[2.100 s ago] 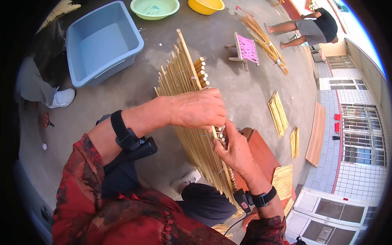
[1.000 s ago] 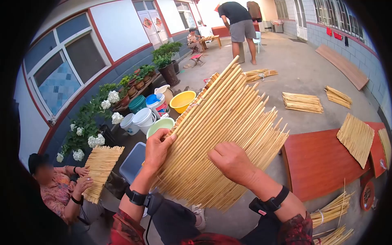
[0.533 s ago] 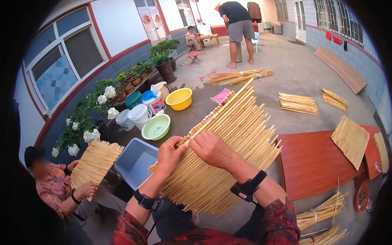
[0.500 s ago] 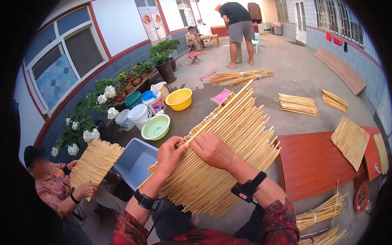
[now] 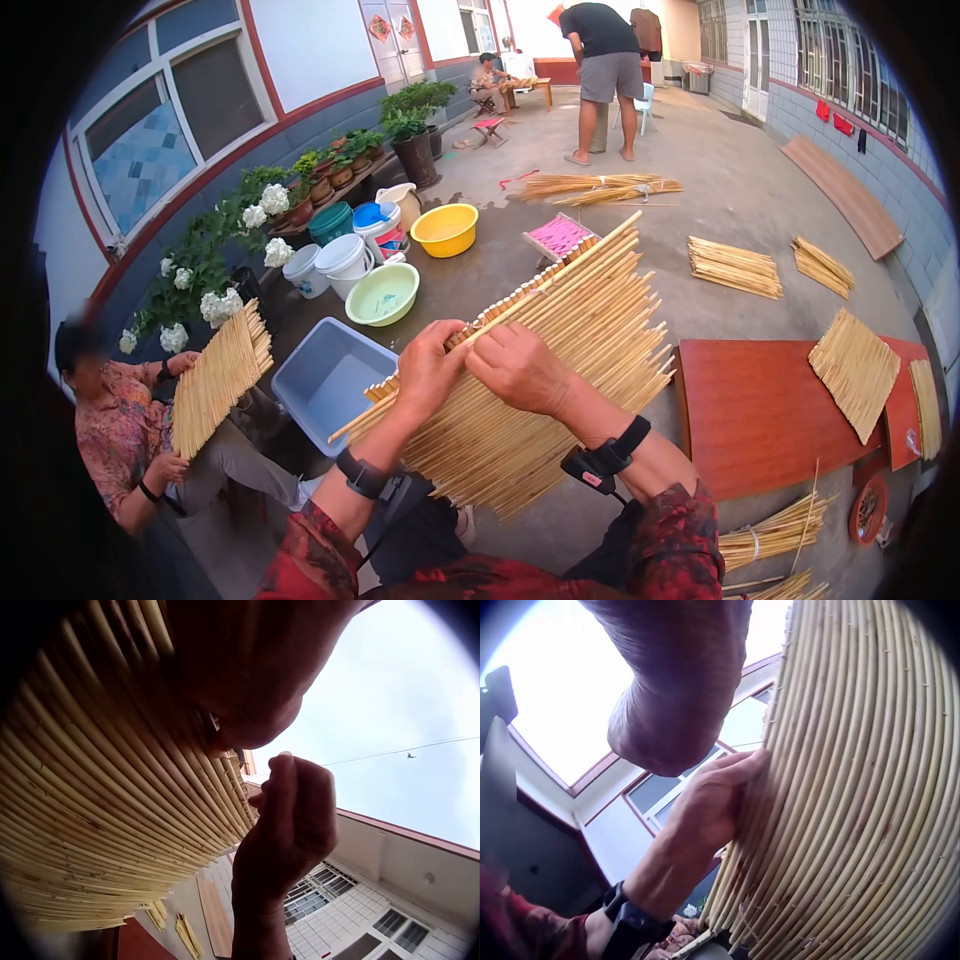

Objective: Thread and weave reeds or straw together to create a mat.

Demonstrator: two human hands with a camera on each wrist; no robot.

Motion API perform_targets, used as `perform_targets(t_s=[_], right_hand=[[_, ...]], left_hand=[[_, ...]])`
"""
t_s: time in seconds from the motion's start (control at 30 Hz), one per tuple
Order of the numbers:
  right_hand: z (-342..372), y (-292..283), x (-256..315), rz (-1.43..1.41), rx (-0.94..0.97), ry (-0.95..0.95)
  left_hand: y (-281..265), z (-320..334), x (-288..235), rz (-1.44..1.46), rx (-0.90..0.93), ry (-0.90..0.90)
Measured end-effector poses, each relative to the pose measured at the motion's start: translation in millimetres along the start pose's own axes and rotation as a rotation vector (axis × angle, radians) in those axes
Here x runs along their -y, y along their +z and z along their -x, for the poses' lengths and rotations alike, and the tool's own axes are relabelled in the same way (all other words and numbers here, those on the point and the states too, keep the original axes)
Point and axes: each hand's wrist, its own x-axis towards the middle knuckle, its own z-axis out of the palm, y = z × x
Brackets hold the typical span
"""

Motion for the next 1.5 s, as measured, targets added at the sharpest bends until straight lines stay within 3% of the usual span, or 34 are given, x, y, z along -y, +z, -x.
perform_targets(t_s=[0.03, 0.07, 0.13, 0.2, 0.3, 0.43, 0.53, 0.9, 1.03, 1.1, 1.13, 1.2, 1.23, 1.3, 1.33, 1.4, 1.43, 1.5], right_hand=[[-8.1, -11.3, 8.3, -0.038, -0.047, -0.111], [-2.4, -21.4, 5.7, -0.038, -0.043, -0.098], [12.6, -46.2, -25.8, 0.155, -0.234, 0.217], [25.1, -41.9, -25.1, 0.143, -0.159, 0.285], [41.3, -1.6, -28.6, 0.072, 0.084, 0.222], [34.2, 13.5, -35.9, 0.084, -0.028, 0.162], [24.4, 12.2, -41.1, 0.058, 0.034, 0.068], [2.3, 0.1, -44.0, 0.044, 0.102, -0.113], [-27.0, -40.0, -0.1, -0.114, 0.001, -0.304], [-29.7, -40.7, -0.3, -0.277, -0.334, -0.061], [-29.5, -40.3, -3.8, -0.274, -0.334, -0.062], [-28.2, -35.8, -14.3, -1.224, -0.611, 0.962], [-26.5, -28.7, -18.7, -1.219, -0.609, 0.968], [-18.2, -20.4, -27.1, -1.732, -0.605, 1.1], [-11.1, -23.7, -23.9, -1.716, -0.612, 1.115], [8.2, -26.6, -5.7, -1.719, -0.309, 1.333], [19.3, -29.3, 6.7, -1.539, -0.267, 1.543], [69.0, -50.8, 16.5, -1.44, -0.251, 1.755]], left_hand=[[3.7, 3.4, -0.4, 0.01, -0.004, -0.012], [4.0, 7.0, 0.8, 0.02, 0.012, -0.018], [3.0, 2.1, 6.6, 0.04, -0.031, -0.039], [4.6, 1.4, 13.6, 0.068, 0.039, -0.077], [3.9, -0.2, 3.3, 0.011, 0.01, 0.0], [-9.7, 0.7, -2.1, 0.022, 0.049, 0.012], [-15.4, -2.0, -4.3, 0.006, 0.025, 0.074], [-28.5, -3.4, -11.2, 0.068, 0.118, 0.034], [-12.7, -14.8, -4.4, 0.057, 0.011, 0.098], [-11.9, -19.1, -0.2, 0.002, 0.003, -0.025], [-10.1, -21.2, 1.1, 0.004, 0.002, -0.022], [-3.5, -23.3, 4.2, 0.014, -0.044, 0.018], [1.3, -21.1, 5.0, 0.019, -0.039, 0.017], [17.3, -16.5, 0.8, -0.042, -0.096, 0.123], [25.0, -13.8, 1.3, -0.029, -0.083, 0.128], [35.7, -4.2, 11.3, -0.142, -0.085, 0.16], [41.7, 2.3, 17.8, -0.135, -0.065, 0.153], [53.8, 10.3, 27.7, -0.175, -0.048, 0.136]])
